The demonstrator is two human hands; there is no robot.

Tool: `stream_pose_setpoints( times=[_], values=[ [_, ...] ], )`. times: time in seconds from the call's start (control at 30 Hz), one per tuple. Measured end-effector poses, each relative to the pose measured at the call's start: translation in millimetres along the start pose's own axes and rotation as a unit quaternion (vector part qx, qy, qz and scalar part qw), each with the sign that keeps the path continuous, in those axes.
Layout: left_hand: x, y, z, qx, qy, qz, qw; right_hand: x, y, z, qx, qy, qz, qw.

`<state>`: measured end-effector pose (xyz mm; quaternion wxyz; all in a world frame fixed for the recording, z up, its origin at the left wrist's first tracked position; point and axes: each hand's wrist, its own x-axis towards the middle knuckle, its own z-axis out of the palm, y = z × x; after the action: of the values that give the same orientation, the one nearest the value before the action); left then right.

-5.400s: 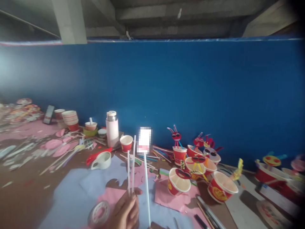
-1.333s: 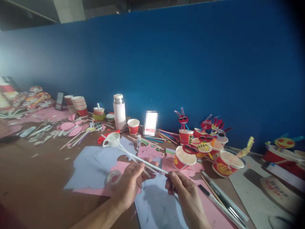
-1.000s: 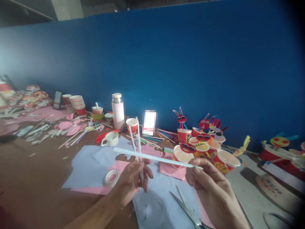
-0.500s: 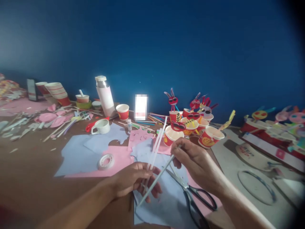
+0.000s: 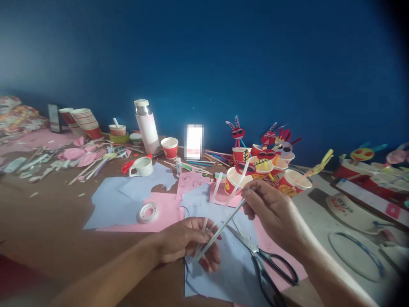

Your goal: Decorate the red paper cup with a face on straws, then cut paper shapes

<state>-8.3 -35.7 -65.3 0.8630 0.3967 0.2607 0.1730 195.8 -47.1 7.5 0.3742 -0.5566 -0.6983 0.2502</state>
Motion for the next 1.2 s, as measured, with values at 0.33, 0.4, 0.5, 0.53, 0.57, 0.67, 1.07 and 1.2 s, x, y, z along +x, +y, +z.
stream_pose_setpoints(
  times=[0.33, 0.4, 0.5, 0.53, 0.57, 0.67, 1.07, 1.2],
  values=[
    [15, -12, -2.7, -0.036, 0.016, -0.011, 0.999, -3, 1, 2, -0.032, 0.021, -0.032, 0.999],
    [15, -12, -2.4, -0.044, 0.014, 0.002, 0.999, -3, 2, 1, -0.057, 0.030, -0.042, 0.997],
    [13, -9, -1.8, -0.031, 0.005, 0.010, 0.999, -2, 3, 0, -0.086, 0.032, -0.045, 0.995],
    [13, -8, -1.5, -0.017, 0.000, 0.009, 1.000, -2, 4, 0, -0.092, 0.030, -0.045, 0.994],
    [11, -8, -1.1, -0.001, -0.007, 0.007, 1.000, -2, 4, 1, -0.096, 0.029, -0.044, 0.994],
    [8, -7, 0.4, 0.053, -0.024, 0.008, 0.998, -1, 4, 3, -0.103, 0.032, -0.049, 0.993],
    [10, -16, 7.1, 0.111, 0.036, 0.056, 0.992, -9, 5, 20, -0.007, 0.122, -0.041, 0.992],
    [9, -5, 3.1, 0.002, 0.074, 0.136, 0.988, -12, 4, 23, 0.108, 0.145, -0.045, 0.983]
  ],
)
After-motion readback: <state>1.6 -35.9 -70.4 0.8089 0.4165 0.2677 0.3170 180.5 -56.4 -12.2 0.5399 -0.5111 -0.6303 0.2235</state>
